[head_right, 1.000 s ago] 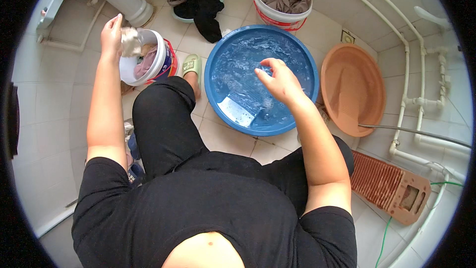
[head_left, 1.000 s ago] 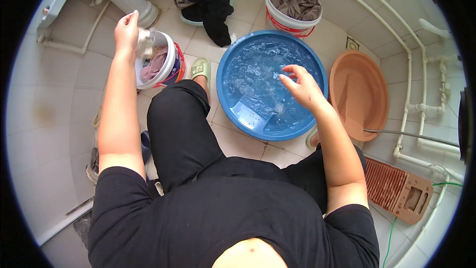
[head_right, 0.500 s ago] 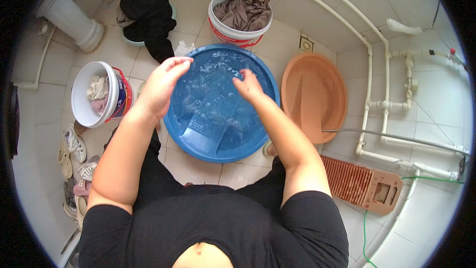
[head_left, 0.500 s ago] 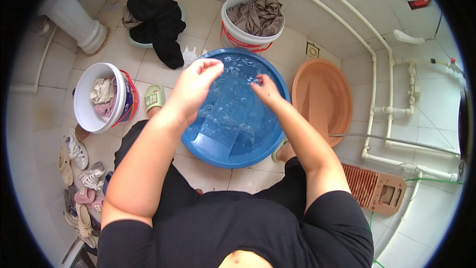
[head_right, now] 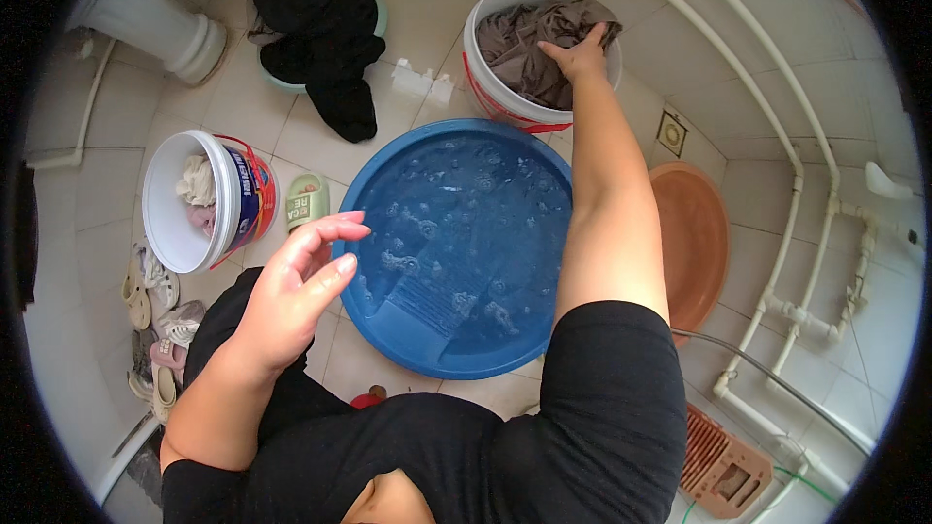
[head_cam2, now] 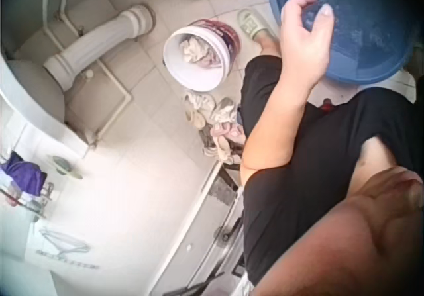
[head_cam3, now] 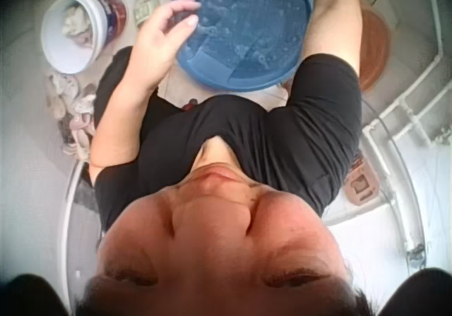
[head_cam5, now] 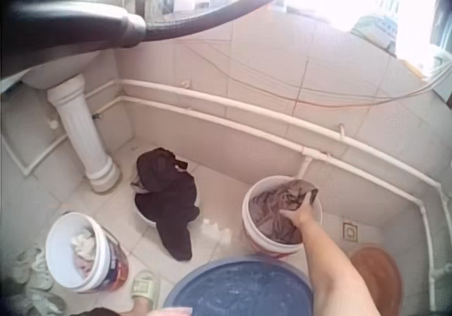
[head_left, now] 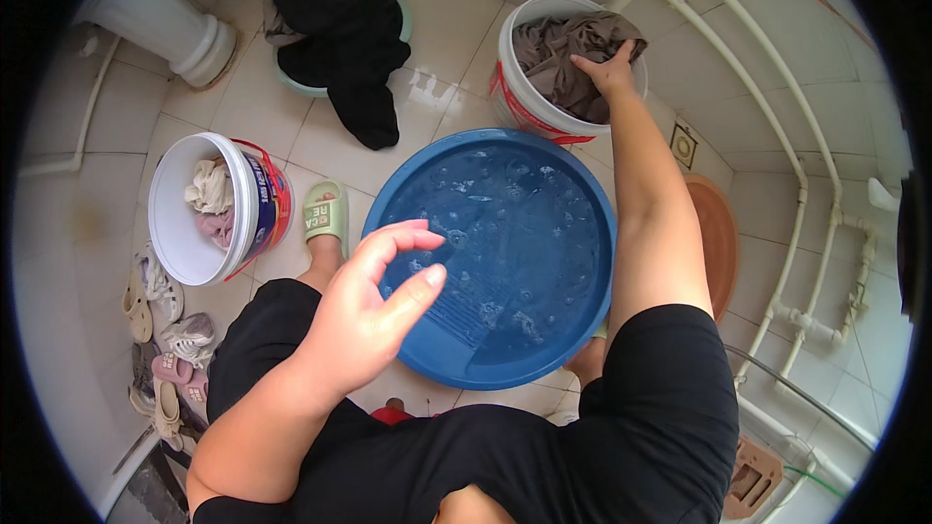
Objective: The person hand-washes various garments in a blue basin filled with soapy water. They scrub, rinse, and wring out items including a white cloth, a pink garment, a dark brown item, and a striped shirt, transferring the wet clothes into a separate orange basin.
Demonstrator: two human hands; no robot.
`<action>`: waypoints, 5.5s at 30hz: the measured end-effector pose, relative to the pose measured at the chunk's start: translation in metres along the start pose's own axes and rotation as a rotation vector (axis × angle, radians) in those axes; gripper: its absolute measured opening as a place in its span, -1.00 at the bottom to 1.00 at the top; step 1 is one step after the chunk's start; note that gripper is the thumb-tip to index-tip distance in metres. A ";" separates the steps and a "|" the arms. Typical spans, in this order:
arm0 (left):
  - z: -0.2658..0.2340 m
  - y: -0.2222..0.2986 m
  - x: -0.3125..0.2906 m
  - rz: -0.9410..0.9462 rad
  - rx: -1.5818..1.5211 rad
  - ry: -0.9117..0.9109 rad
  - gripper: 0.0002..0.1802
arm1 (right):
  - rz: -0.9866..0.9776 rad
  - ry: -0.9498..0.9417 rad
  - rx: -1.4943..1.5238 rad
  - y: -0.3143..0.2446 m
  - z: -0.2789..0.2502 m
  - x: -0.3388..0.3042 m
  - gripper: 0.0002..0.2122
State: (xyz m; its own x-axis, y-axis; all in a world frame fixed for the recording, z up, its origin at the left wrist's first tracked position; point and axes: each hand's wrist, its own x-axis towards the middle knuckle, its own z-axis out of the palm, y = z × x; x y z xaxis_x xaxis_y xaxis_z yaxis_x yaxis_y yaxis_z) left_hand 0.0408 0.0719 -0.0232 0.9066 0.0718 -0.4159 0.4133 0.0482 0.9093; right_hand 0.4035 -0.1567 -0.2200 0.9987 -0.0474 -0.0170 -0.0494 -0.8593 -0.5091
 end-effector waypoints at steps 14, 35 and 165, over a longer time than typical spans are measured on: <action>0.040 0.000 0.010 0.035 0.097 -0.065 -0.28 | -0.264 -0.091 0.789 -0.050 -0.112 -0.157 -0.50; 0.066 -0.099 0.094 0.246 1.629 -0.352 -0.09 | -0.559 -0.471 -0.347 0.133 -0.086 -0.322 -0.41; 0.059 0.001 -0.007 0.189 -0.057 -0.226 -0.66 | 0.002 -0.498 0.273 0.126 -0.062 -0.353 -0.62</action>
State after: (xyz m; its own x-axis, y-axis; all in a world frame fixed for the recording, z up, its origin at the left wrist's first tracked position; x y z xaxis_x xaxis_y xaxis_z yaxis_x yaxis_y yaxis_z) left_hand 0.0397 0.0129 -0.0186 0.9657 -0.1390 -0.2195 0.2354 0.1112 0.9655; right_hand 0.0436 -0.2799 -0.2245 0.8857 0.2541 -0.3886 -0.1130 -0.6938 -0.7113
